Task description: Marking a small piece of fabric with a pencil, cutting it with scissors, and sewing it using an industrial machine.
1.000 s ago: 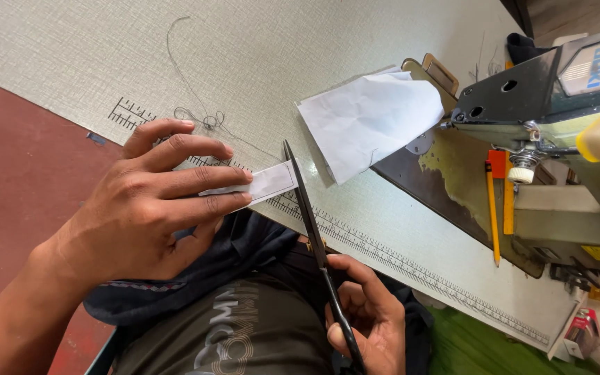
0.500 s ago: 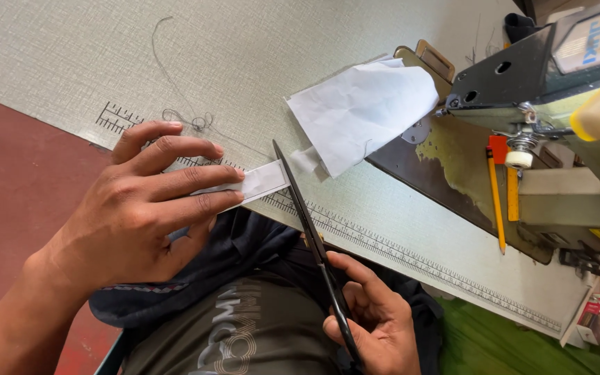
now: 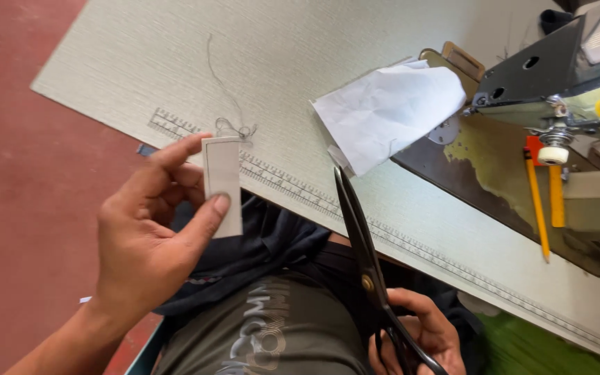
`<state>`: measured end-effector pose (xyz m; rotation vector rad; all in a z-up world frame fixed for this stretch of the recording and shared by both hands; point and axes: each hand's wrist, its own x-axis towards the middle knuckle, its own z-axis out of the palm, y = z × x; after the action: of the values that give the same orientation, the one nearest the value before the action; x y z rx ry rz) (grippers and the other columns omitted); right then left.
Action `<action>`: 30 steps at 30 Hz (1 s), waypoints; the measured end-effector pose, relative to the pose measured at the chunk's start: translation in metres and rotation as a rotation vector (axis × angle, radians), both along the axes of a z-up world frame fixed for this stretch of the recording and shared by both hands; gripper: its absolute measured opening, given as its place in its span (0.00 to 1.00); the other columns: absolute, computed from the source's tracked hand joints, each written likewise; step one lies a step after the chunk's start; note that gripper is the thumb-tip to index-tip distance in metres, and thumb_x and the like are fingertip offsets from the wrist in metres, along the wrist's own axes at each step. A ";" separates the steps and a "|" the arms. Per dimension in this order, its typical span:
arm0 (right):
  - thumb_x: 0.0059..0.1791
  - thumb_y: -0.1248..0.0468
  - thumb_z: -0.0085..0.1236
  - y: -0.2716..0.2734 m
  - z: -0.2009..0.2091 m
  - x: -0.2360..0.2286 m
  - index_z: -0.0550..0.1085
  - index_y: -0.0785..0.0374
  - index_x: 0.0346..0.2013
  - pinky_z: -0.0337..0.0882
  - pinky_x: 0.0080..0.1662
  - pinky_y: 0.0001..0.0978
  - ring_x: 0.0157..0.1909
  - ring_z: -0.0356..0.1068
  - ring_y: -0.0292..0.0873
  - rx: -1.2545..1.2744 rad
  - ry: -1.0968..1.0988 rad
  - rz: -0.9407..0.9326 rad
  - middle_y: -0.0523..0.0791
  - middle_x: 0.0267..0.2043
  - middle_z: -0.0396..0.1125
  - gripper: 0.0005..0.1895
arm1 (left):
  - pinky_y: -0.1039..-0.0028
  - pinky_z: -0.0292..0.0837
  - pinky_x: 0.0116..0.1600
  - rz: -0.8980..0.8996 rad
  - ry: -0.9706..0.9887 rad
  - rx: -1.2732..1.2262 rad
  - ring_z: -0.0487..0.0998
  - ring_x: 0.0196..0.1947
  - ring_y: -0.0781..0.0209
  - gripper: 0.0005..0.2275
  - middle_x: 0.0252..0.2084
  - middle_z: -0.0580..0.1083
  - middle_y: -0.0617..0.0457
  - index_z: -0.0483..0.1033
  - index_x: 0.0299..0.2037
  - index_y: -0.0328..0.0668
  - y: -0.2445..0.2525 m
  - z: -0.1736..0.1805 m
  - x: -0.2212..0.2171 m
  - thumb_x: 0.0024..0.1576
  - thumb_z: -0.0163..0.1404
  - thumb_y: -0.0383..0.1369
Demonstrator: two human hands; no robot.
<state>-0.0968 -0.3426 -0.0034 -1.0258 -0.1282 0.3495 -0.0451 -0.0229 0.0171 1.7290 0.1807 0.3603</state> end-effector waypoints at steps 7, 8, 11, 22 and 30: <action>0.49 0.58 0.67 0.035 0.011 -0.001 0.66 0.77 0.56 0.67 0.25 0.32 0.16 0.58 0.41 -0.135 0.053 0.092 0.49 0.14 0.57 0.30 | 0.80 0.79 0.40 -0.078 0.076 -0.303 0.78 0.36 0.69 0.19 0.36 0.76 0.53 0.75 0.57 0.34 -0.007 0.010 -0.009 0.54 0.57 0.24; 0.49 0.58 0.67 0.037 0.010 0.002 0.66 0.77 0.56 0.67 0.25 0.32 0.16 0.58 0.41 -0.131 0.050 0.092 0.49 0.14 0.57 0.30 | 0.80 0.79 0.40 -0.078 0.073 -0.300 0.78 0.36 0.69 0.19 0.36 0.76 0.53 0.75 0.57 0.34 -0.009 0.009 -0.010 0.54 0.57 0.24; 0.52 0.39 0.72 0.049 0.010 0.009 0.63 0.76 0.59 0.67 0.25 0.32 0.17 0.57 0.40 -0.062 -0.009 0.205 0.47 0.17 0.58 0.46 | 0.79 0.79 0.46 -0.152 0.048 -0.391 0.79 0.40 0.67 0.21 0.39 0.77 0.50 0.72 0.60 0.31 -0.012 0.007 -0.015 0.55 0.56 0.23; 0.48 0.36 0.75 0.069 0.024 0.029 0.65 0.73 0.61 0.62 0.27 0.30 0.16 0.56 0.36 -0.089 -0.016 0.181 0.44 0.16 0.58 0.48 | 0.78 0.81 0.45 -0.308 0.086 -0.582 0.81 0.38 0.67 0.19 0.38 0.78 0.52 0.72 0.59 0.31 -0.022 -0.004 -0.017 0.57 0.55 0.25; 0.48 0.38 0.74 0.074 0.023 0.025 0.66 0.76 0.59 0.57 0.23 0.28 0.16 0.52 0.35 -0.134 -0.030 0.108 0.43 0.15 0.56 0.47 | 0.75 0.81 0.46 -0.381 0.085 -0.713 0.82 0.42 0.65 0.20 0.42 0.79 0.49 0.70 0.61 0.30 -0.017 -0.008 -0.017 0.58 0.55 0.24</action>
<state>-0.0715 -0.2689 0.0194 -1.1594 -0.1902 0.4456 -0.0617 -0.0397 0.0090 1.0383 0.0279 -0.0647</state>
